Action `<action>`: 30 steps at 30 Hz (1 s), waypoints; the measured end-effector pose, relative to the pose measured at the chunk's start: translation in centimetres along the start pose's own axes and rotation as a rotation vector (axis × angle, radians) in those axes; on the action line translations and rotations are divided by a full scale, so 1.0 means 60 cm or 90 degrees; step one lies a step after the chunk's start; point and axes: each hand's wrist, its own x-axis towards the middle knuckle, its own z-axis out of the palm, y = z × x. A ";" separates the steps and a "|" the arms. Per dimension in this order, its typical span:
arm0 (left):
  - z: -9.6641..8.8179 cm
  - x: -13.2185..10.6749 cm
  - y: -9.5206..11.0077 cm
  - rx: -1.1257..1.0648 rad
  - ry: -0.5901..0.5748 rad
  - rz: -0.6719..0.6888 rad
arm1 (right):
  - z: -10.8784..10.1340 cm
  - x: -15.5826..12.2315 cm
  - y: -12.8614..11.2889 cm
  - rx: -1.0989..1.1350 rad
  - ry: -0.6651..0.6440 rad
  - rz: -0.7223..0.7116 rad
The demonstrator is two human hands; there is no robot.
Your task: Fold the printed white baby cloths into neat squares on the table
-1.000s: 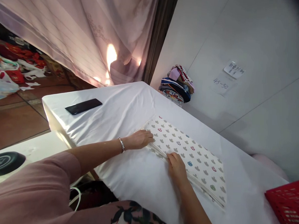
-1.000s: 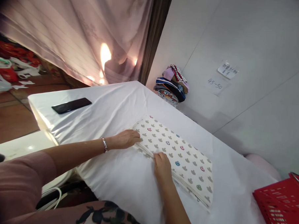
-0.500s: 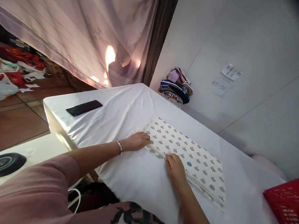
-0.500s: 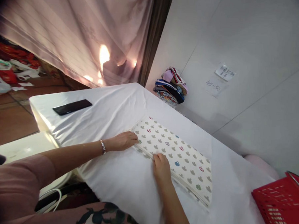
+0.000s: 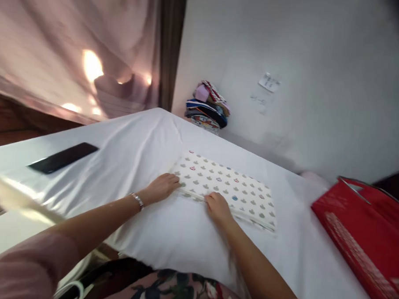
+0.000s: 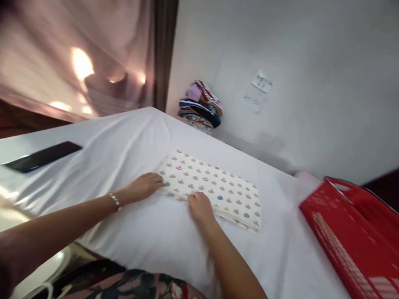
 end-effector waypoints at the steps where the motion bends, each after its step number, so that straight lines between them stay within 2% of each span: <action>1: 0.004 -0.005 -0.002 -0.012 -0.005 -0.012 | -0.003 0.001 -0.003 -0.013 -0.012 0.012; 4: 0.021 -0.006 -0.008 -0.025 -0.006 -0.046 | -0.013 0.006 -0.008 -0.036 -0.038 0.026; 6: 0.033 0.009 0.000 -0.022 0.038 -0.059 | -0.015 0.010 -0.004 -0.031 -0.043 0.037; 8: 0.044 0.032 0.024 -0.046 0.070 -0.036 | -0.011 0.012 0.001 -0.030 -0.035 0.042; 11: 0.064 0.066 0.074 -0.089 0.080 0.010 | -0.001 0.004 0.010 -0.013 -0.001 0.042; 14: 0.088 0.084 0.104 -0.094 0.087 0.009 | 0.004 -0.024 0.029 0.023 0.029 0.008; 17: 0.109 0.082 0.101 -0.108 0.096 0.009 | -0.005 -0.088 0.071 0.054 0.070 0.022; 20: 0.116 0.074 0.091 -0.131 0.098 0.013 | -0.028 -0.182 0.132 0.063 0.137 0.127; 24: 0.108 0.077 0.098 -0.129 0.101 0.002 | -0.061 -0.297 0.212 0.087 0.241 0.429; 27: 0.096 0.094 0.119 -0.147 0.106 0.006 | -0.071 -0.332 0.243 0.097 0.274 0.530; 30: 0.088 0.120 0.145 -0.172 0.103 0.027 | -0.067 -0.327 0.247 0.124 0.256 0.554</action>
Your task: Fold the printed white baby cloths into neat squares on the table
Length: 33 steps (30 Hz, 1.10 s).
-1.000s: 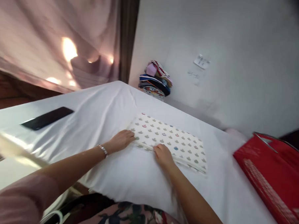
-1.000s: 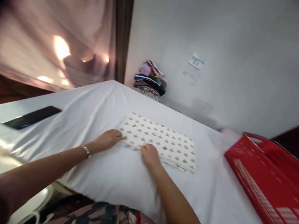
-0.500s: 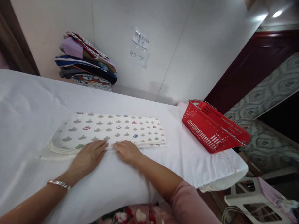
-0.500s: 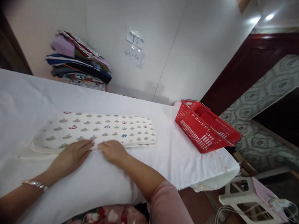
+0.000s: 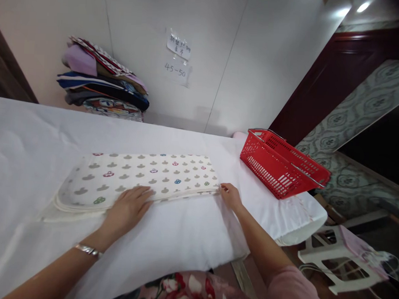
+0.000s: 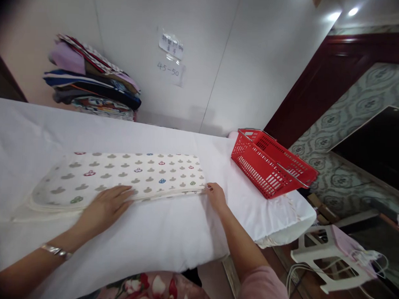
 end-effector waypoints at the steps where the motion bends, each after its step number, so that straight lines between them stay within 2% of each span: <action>1: 0.004 0.009 0.007 -0.004 -0.005 0.007 | 0.004 0.001 -0.005 0.002 -0.009 0.007; 5: 0.027 0.025 0.024 0.019 -0.029 0.021 | 0.016 0.003 -0.020 -0.001 -0.029 0.021; 10: 0.048 0.016 0.023 0.070 -0.039 0.031 | 0.014 0.004 -0.020 -0.015 -0.045 0.013; 17: 0.046 0.015 0.023 0.076 -0.046 0.032 | 0.012 0.006 -0.027 -0.041 -0.038 -0.009; 22: 0.046 0.013 0.026 0.061 -0.055 0.025 | 0.012 0.007 -0.010 -0.056 -0.015 -0.027; 27: 0.041 0.013 0.031 0.073 -0.071 0.024 | 0.023 0.005 0.008 -0.058 -0.027 -0.024; 33: 0.034 0.011 0.030 0.038 -0.074 0.013 | 0.018 0.000 0.005 -0.059 -0.042 -0.032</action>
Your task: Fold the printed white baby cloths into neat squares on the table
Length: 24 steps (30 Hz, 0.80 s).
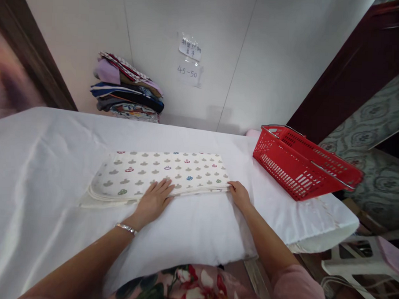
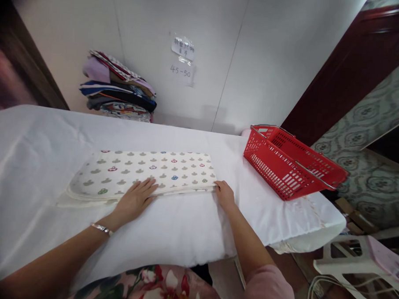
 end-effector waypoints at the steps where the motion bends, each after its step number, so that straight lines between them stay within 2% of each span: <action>1: -0.002 0.001 0.001 -0.008 0.005 -0.005 | -0.002 -0.001 -0.003 -0.010 0.003 -0.006; 4: -0.007 0.013 0.015 -0.022 0.025 -0.007 | -0.009 -0.002 -0.014 -0.083 0.038 -0.056; 8: -0.006 0.055 0.061 -0.067 0.028 0.042 | -0.012 0.001 -0.030 -0.142 0.054 -0.146; 12: 0.010 0.115 0.119 -0.123 -0.006 0.079 | -0.012 0.004 -0.037 -0.154 0.031 -0.183; 15: 0.028 0.150 0.150 -0.127 -0.035 0.094 | -0.011 0.006 -0.035 -0.168 0.017 -0.186; 18: 0.042 0.169 0.166 -0.102 -0.049 0.098 | -0.009 0.005 -0.029 -0.166 0.017 -0.193; 24: 0.051 0.182 0.174 -0.059 -0.066 0.108 | -0.003 0.003 -0.015 -0.141 0.031 -0.203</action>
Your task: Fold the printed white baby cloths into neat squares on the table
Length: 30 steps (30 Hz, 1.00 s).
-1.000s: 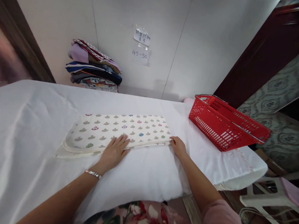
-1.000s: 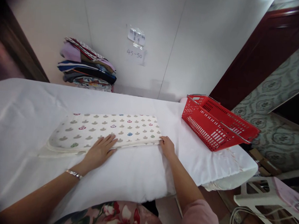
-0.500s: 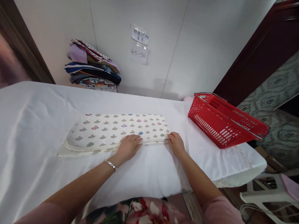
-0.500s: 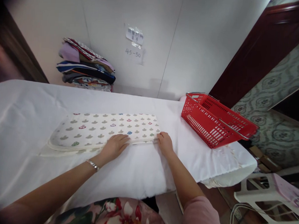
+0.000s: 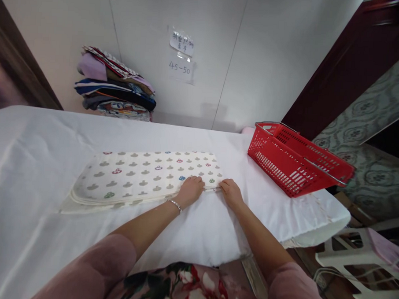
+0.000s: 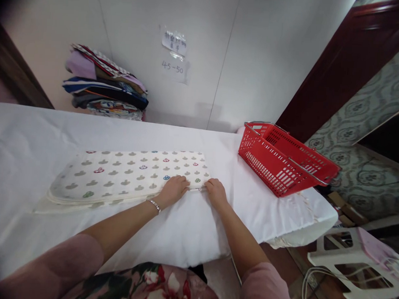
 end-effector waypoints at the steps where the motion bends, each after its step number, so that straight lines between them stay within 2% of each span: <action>1: 0.001 0.001 0.000 0.008 -0.005 0.006 | 0.001 -0.001 0.002 0.004 0.005 -0.002; 10: 0.021 -0.005 0.003 0.030 0.001 0.022 | 0.007 -0.012 0.003 0.038 0.034 -0.017; 15: 0.010 -0.009 0.001 0.022 0.016 0.029 | 0.014 -0.024 0.008 0.069 0.044 -0.051; 18: -0.014 -0.017 -0.030 -0.046 0.036 -0.013 | 0.014 -0.027 0.011 0.079 0.035 -0.054; 20: -0.031 -0.032 -0.066 -0.070 0.067 -0.072 | 0.007 -0.027 0.008 0.076 0.016 -0.044; 22: -0.044 -0.052 -0.105 -0.034 0.081 -0.142 | -0.005 -0.022 0.001 0.059 -0.013 -0.026; 24: -0.050 -0.074 -0.138 0.017 0.049 -0.220 | -0.015 -0.009 -0.012 0.048 -0.028 -0.015; 26: -0.049 -0.093 -0.155 0.041 -0.011 -0.280 | -0.019 0.014 -0.031 0.066 -0.016 -0.021; 30: -0.041 -0.106 -0.152 0.031 -0.083 -0.313 | 0.003 0.095 -0.101 0.152 -0.002 -0.066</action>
